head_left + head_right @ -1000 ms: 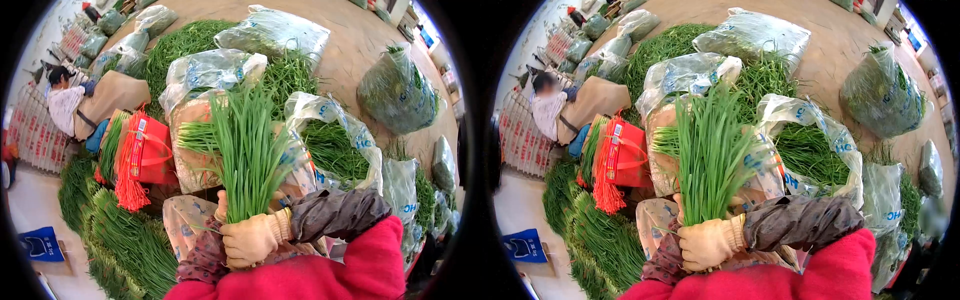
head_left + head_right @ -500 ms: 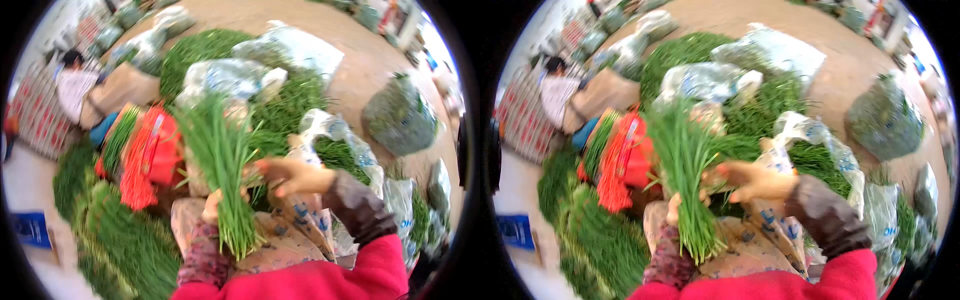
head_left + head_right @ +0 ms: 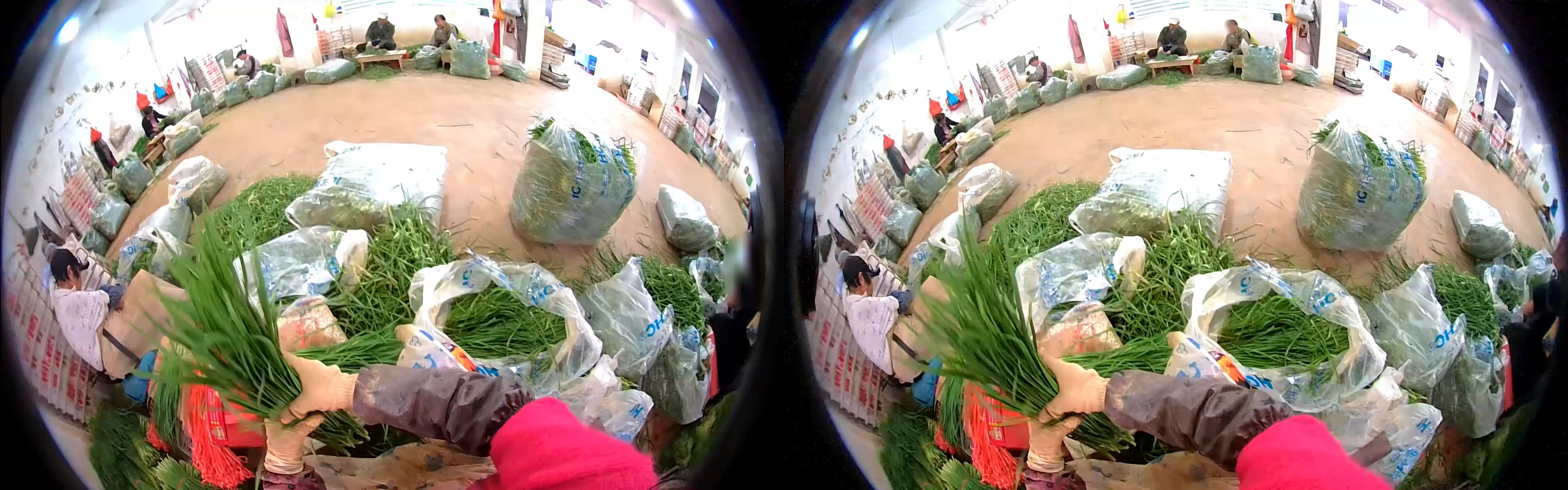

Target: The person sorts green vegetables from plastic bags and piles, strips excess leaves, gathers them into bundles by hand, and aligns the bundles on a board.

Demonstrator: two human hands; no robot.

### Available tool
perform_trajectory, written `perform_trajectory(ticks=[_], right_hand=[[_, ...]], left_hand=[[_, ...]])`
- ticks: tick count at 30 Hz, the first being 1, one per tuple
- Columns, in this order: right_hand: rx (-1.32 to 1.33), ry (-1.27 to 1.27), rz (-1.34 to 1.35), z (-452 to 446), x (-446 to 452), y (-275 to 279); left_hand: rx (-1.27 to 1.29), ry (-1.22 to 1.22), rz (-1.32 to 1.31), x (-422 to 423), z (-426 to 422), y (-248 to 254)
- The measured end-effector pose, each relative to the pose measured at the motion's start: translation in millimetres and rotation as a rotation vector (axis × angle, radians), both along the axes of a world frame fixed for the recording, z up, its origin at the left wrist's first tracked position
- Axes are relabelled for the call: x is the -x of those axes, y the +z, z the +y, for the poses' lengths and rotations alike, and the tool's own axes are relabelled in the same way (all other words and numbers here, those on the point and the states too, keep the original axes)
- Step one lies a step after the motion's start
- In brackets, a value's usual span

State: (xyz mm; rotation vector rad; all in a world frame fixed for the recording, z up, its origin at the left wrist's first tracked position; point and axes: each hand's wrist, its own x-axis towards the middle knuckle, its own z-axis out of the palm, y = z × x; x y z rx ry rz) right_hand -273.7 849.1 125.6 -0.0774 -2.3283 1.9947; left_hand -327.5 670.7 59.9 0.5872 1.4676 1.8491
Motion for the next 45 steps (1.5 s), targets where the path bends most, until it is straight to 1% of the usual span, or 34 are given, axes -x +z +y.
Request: perform_trajectory(ticks=[1,2,4,5,6,7,9,11,13,14,16,18,19,20,22,23,24,25,26,27,28,29,30,32,33,34,36,38,39,40,41,43,44,45], right_hand=[[-0.047,0.059,0.055,1.8,4.3,-4.7],[-0.177,0.101,-0.078,6.4,3.9,-9.7],[-0.124,0.260,-0.166,14.6,2.7,-20.0],[0.077,0.361,-0.134,13.3,7.7,-41.0],[-0.171,0.249,0.230,18.0,6.1,-65.7],[-0.225,0.257,0.334,20.8,3.6,-67.4],[-0.254,0.338,0.345,27.7,10.8,-72.1],[-0.315,0.342,0.372,27.2,9.1,-65.6],[-0.456,0.275,0.394,17.7,1.9,-53.4],[-0.595,0.210,0.414,12.7,-2.0,-49.4],[-0.601,0.155,0.404,-1.8,-7.7,-52.8],[-0.348,0.038,0.318,-15.1,-8.6,-66.0],[-0.351,-0.048,0.260,-13.4,-23.0,-42.5],[-0.349,-0.051,0.263,-14.9,-15.1,-46.0],[-0.219,-0.173,0.222,-19.7,7.0,-58.8],[-0.247,-0.206,0.132,-17.6,6.5,-42.7],[-0.156,-0.232,0.242,-18.2,-0.4,-27.4],[-0.193,-0.172,0.201,-16.5,-9.0,-2.8],[-0.229,-0.101,0.159,-14.8,-14.9,11.0],[-0.167,-0.095,0.298,-24.2,-10.7,-2.2],[-0.159,-0.104,0.291,-29.9,-5.7,-24.3],[-0.249,-0.077,0.270,-30.5,-0.2,-51.4],[-0.340,-0.054,0.252,-28.7,2.9,-65.3],[-0.328,-0.063,0.201,-28.0,1.4,-61.2],[-0.253,-0.099,0.173,-30.8,0.2,-57.1],[-0.179,-0.137,0.151,-32.3,2.7,-51.7],[-0.213,-0.129,0.126,-40.9,28.1,-60.8],[-0.007,0.108,0.276,-58.2,53.2,-94.3],[-0.138,-0.013,0.235,-37.3,-32.5,1.6],[-0.128,-0.006,0.236,-34.5,-37.2,3.8],[-0.369,0.059,0.338,-37.1,-37.5,1.7],[-0.583,0.104,0.584,-51.7,-48.7,-6.4],[-0.573,0.128,0.607,-56.8,-49.8,-22.9],[-0.380,0.165,0.816,-62.1,-49.4,-46.6]], left_hand=[[0.026,0.017,0.028,2.4,-1.3,-2.5],[0.079,0.036,0.064,5.1,-1.1,-8.0],[0.176,0.063,0.107,12.6,0.0,-18.6],[0.208,0.070,0.119,15.5,0.5,-23.2],[0.230,0.075,0.122,17.4,-1.0,-26.4],[0.251,0.079,0.123,19.9,-0.5,-27.1],[0.286,0.086,0.130,21.3,-6.0,-32.5],[0.318,0.087,0.151,26.2,-7.3,-33.3],[0.338,0.087,0.168,28.1,-9.0,-37.6],[0.349,0.086,0.181,24.6,-12.3,-45.5],[0.392,0.069,0.217,26.1,-9.7,-54.5],[0.447,0.049,0.275,22.8,-9.8,-74.0],[0.480,0.034,0.313,21.1,-11.4,-84.9],[0.511,0.024,0.354,18.4,-13.4,-95.0],[0.535,0.024,0.461,9.2,-22.9,-106.4],[0.544,0.018,0.522,4.0,-16.8,-93.4],[0.432,0.187,0.539,-13.6,-14.7,-81.3],[0.315,0.371,0.540,-37.4,-9.1,-66.5],[0.260,0.465,0.530,-55.3,-14.5,-54.3],[0.205,0.556,0.524,-73.4,-20.1,-42.0],[0.254,0.448,0.554,-86.0,-33.1,-27.5],[0.298,0.334,0.589,-95.7,-43.8,-16.1],[0.338,0.216,0.627,-103.4,-49.7,-11.7],[0.333,-0.034,0.028,-127.8,-63.8,-18.8],[0.361,-0.119,-0.140,-139.7,-65.8,-21.1],[0.357,-0.172,-0.204,-146.5,-59.8,-22.2],[0.346,-0.219,-0.272,-152.9,-50.5,-21.4],[0.314,-0.223,-0.303,-150.2,-42.0,-18.6],[0.292,-0.222,-0.313,-147.7,-38.1,-16.3],[0.267,-0.216,-0.328,-145.3,-35.4,-13.8],[0.241,-0.210,-0.339,-144.2,-32.5,-10.3],[0.180,-0.187,-0.376,-141.7,-29.6,-3.4],[0.142,-0.177,-0.392,-140.6,-26.2,0.5],[0.104,-0.163,-0.416,-139.8,-25.2,4.3]])
